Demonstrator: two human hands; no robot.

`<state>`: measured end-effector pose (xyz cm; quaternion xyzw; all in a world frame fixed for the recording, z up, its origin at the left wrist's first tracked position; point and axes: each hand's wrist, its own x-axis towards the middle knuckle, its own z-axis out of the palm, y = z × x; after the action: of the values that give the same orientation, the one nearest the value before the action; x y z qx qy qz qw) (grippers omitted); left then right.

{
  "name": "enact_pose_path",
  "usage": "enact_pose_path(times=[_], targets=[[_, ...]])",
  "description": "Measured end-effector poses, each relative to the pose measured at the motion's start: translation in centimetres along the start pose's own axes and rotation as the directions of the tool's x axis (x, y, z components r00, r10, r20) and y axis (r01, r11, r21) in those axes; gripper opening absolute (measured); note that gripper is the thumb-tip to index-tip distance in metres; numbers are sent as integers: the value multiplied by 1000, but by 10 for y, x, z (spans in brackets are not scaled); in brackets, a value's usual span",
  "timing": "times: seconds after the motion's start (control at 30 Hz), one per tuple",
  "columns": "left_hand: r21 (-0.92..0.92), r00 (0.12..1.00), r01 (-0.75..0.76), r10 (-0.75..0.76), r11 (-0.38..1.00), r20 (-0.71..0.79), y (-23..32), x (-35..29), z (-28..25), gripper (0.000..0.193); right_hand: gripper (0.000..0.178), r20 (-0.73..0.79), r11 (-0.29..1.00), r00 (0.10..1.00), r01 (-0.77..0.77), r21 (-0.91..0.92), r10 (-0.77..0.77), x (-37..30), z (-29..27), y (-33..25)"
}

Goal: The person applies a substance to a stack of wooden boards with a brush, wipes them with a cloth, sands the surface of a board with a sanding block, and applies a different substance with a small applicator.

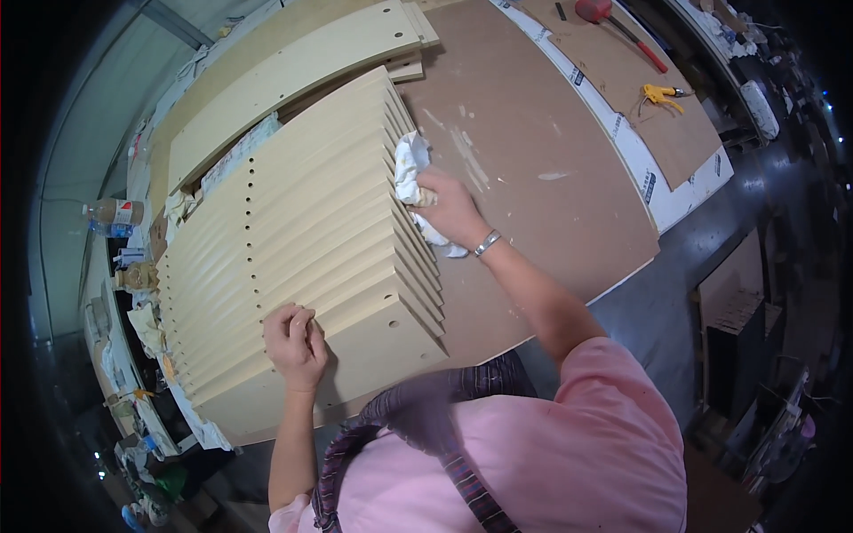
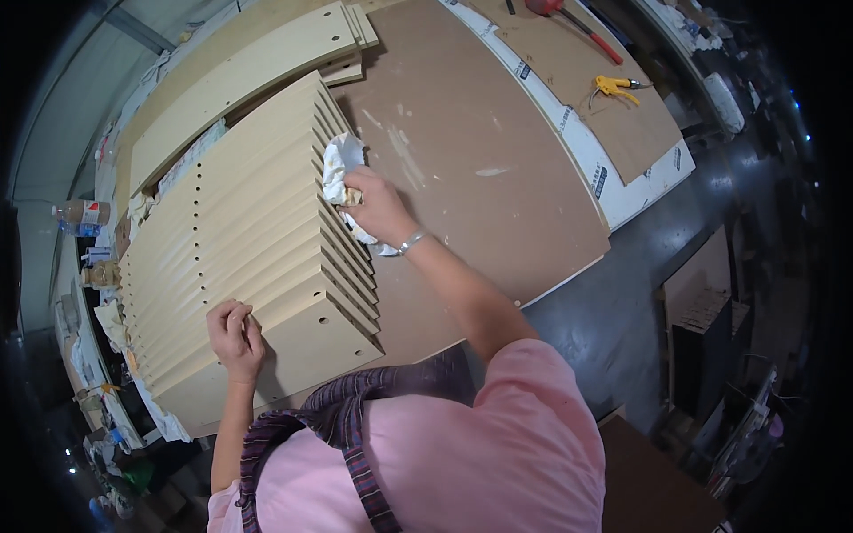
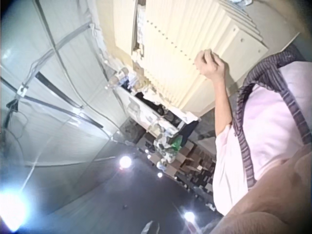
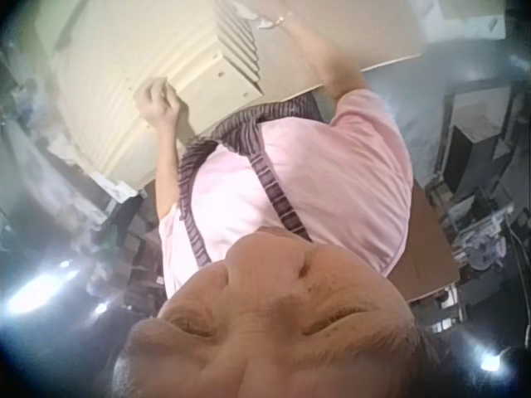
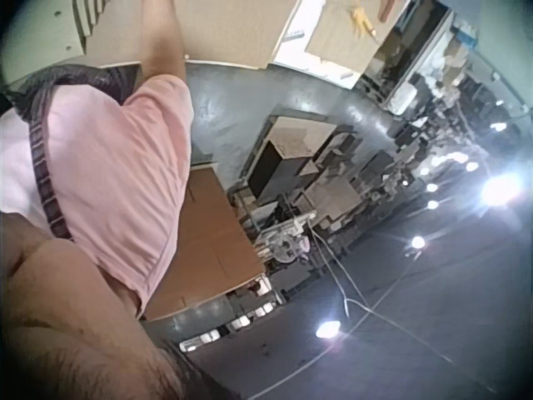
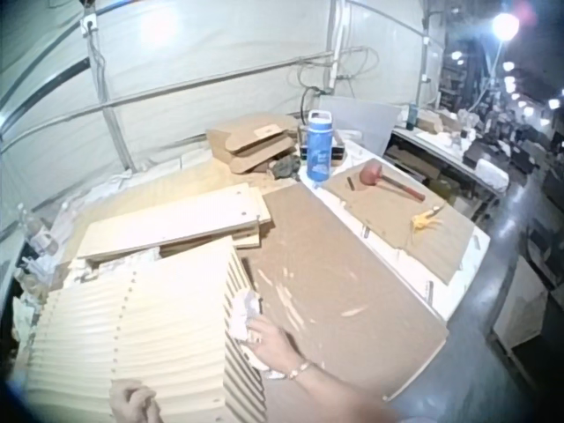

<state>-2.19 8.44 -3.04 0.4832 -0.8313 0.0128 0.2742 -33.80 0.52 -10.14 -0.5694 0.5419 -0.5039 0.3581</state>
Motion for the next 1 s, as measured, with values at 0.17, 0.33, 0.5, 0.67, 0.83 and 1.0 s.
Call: enact_pose_path(times=[0.17,0.33,0.5,0.67,0.83,1.0], targets=[[5,1000,16,-16,1000,-2,-3,-2,-2,18,31,68,994,993,97,-55,-93,-8,-7,-10],[-11,1000,5,-4,1000,31,1,2,-2,15,24,131,904,978,-201,378,162,-7,-11,5],[-5,999,10,-10,1000,37,1,0,-3,15,18,-20,981,996,-80,178,85,-6,3,-1],[9,1000,21,-21,1000,6,1,0,-1,16,20,46,979,992,-127,160,121,6,0,10],[-5,1000,18,-18,1000,-12,0,0,0,16,17,94,996,992,-90,24,88,9,-6,6],[-4,999,33,-33,999,-5,-3,-1,1,17,10,120,854,992,94,-511,-38,-1,-11,-1]])
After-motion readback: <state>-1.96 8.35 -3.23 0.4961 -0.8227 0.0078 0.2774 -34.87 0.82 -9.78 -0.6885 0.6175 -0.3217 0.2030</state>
